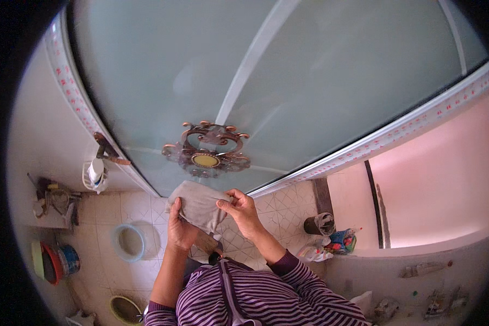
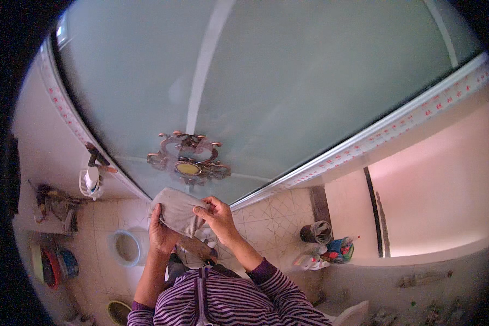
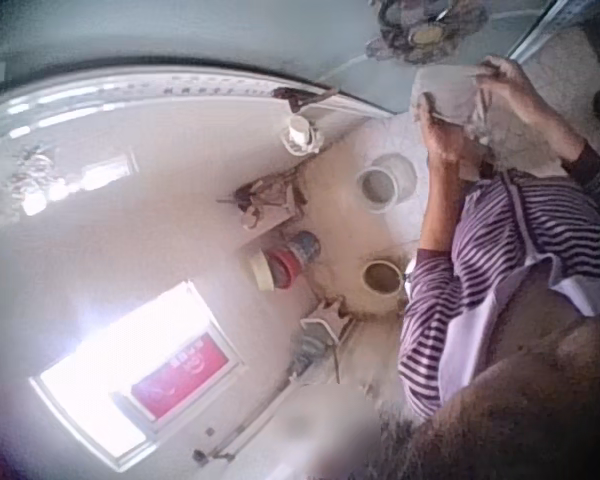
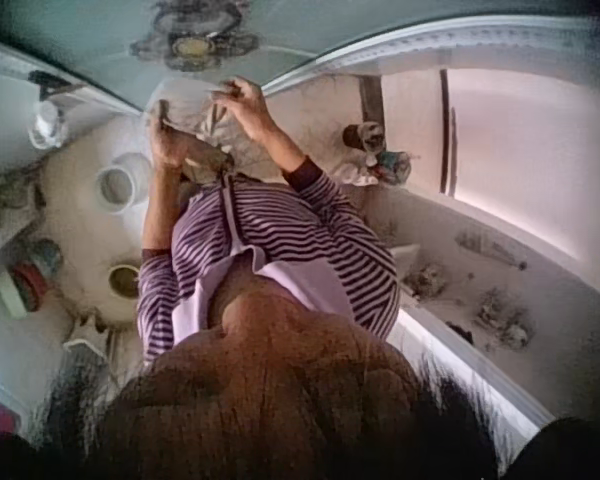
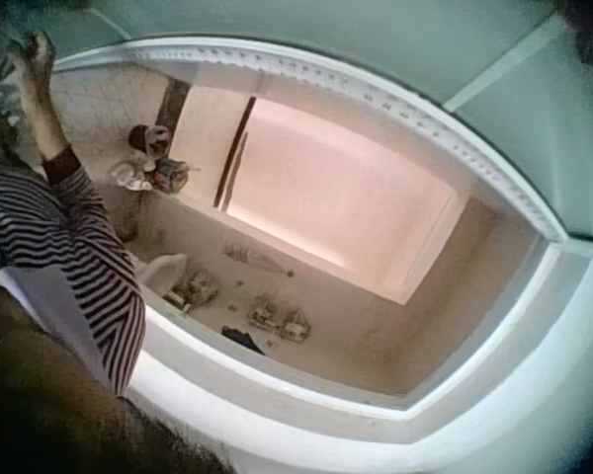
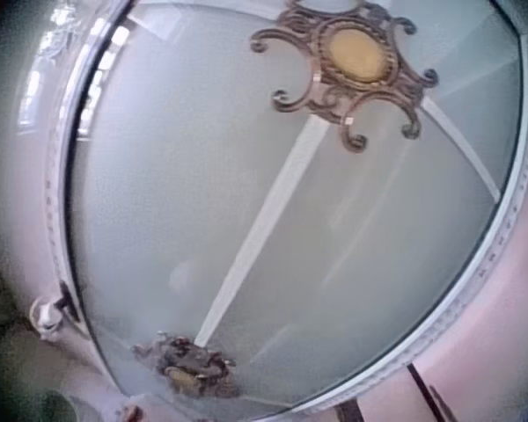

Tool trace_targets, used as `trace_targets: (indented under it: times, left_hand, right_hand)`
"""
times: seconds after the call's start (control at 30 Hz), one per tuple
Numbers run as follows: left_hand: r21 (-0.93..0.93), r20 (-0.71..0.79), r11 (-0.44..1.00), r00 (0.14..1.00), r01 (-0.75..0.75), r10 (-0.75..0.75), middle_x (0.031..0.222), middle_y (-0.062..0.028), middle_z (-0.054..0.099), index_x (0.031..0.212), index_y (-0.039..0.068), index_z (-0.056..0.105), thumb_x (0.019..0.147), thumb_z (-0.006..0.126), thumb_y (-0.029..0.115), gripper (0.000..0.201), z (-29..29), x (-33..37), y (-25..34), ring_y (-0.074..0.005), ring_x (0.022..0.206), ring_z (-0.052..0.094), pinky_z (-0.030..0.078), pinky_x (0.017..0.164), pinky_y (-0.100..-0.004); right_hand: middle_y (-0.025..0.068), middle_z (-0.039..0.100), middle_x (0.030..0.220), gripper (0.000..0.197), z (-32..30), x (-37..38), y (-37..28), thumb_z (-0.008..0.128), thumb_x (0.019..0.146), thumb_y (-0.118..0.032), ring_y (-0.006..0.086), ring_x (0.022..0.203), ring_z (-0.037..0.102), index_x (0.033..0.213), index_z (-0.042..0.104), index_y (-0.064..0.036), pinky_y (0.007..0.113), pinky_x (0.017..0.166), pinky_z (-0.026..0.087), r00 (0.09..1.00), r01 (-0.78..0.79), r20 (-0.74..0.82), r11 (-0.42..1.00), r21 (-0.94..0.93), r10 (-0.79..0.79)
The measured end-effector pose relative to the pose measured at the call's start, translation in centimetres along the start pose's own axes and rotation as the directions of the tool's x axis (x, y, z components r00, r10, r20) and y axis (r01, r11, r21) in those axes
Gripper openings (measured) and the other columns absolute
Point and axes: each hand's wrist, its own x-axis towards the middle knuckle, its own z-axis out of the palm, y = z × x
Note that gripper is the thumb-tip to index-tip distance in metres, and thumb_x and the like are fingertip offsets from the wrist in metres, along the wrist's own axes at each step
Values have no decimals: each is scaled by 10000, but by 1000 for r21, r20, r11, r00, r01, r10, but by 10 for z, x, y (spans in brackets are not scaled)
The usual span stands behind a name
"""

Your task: The person wipes a large glass door with a cloth, cleaning the surface and the frame. They systematically move the cloth across the glass panels and along the edges, ensuring the entire visible area is treated.

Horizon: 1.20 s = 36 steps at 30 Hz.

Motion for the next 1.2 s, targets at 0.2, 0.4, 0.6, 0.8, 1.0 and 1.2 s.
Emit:
trace_targets:
  times: [0.2, 0.4, 0.6, 0.8, 1.0, 1.2]
  left_hand:
    - [90, 63, 993, 996, -71, 65, 1359, -127, 496, 1347, 39, 436, 906, 572, 409, 592, 47, 5, 0, -305, 1257, 465, 342, 1079, -464]
    - [206, 114, 875, 899, -438, 423, 1344, -88, 498, 1326, 44, 460, 944, 541, 361, 503, 85, 12, 31, -236, 1246, 462, 360, 1055, -435]
    - [448, 206, 406, 534, -797, 820, 1261, -124, 561, 1290, 24, 495, 916, 626, 179, 426, 112, 39, 68, -246, 1139, 551, 450, 962, -384]
    - [626, 646, -456, 93, -633, 758, 1244, -166, 523, 1195, -15, 550, 780, 697, 33, 442, 127, 70, 47, -310, 1151, 516, 414, 997, -392]
    - [691, 640, -325, 339, -646, 689, 1220, -177, 505, 1148, 1, 586, 728, 707, -15, 437, 86, 80, 7, -333, 1113, 522, 432, 943, -370]
    - [504, 140, 729, 877, -463, 460, 1157, -52, 594, 1167, 48, 577, 896, 632, 122, 286, 54, 63, 8, -168, 1066, 558, 463, 900, -340]
  right_hand:
    - [37, 647, 863, 248, -21, 0, -14, 655, 882, -125, 81, 739, 588, 1100, 582, -33, 219, 593, 445, 988, 112, -109, 993, 39, -108]
    - [108, 680, 936, 261, -60, -13, -30, 576, 932, -163, 123, 756, 606, 1153, 550, -26, 249, 623, 465, 935, 232, -272, 973, -21, -229]
    - [125, 680, 924, 267, -67, -8, -35, 571, 932, -164, 137, 743, 606, 1154, 549, -19, 257, 627, 466, 907, 292, -306, 956, -42, -290]
    - [137, 678, 922, 275, -61, 7, -25, 575, 922, -142, 150, 739, 609, 1162, 552, -10, 268, 630, 464, 934, 249, -266, 969, 2, -239]
    - [138, 671, 918, 287, -42, 19, -18, 578, 928, -152, 147, 735, 601, 1168, 549, 2, 271, 633, 464, 950, 214, -224, 976, -46, -219]
    - [121, 659, 952, 278, -11, 27, -19, 557, 947, -163, 145, 776, 598, 1182, 545, -13, 267, 650, 465, 944, 250, -168, 948, -196, -284]
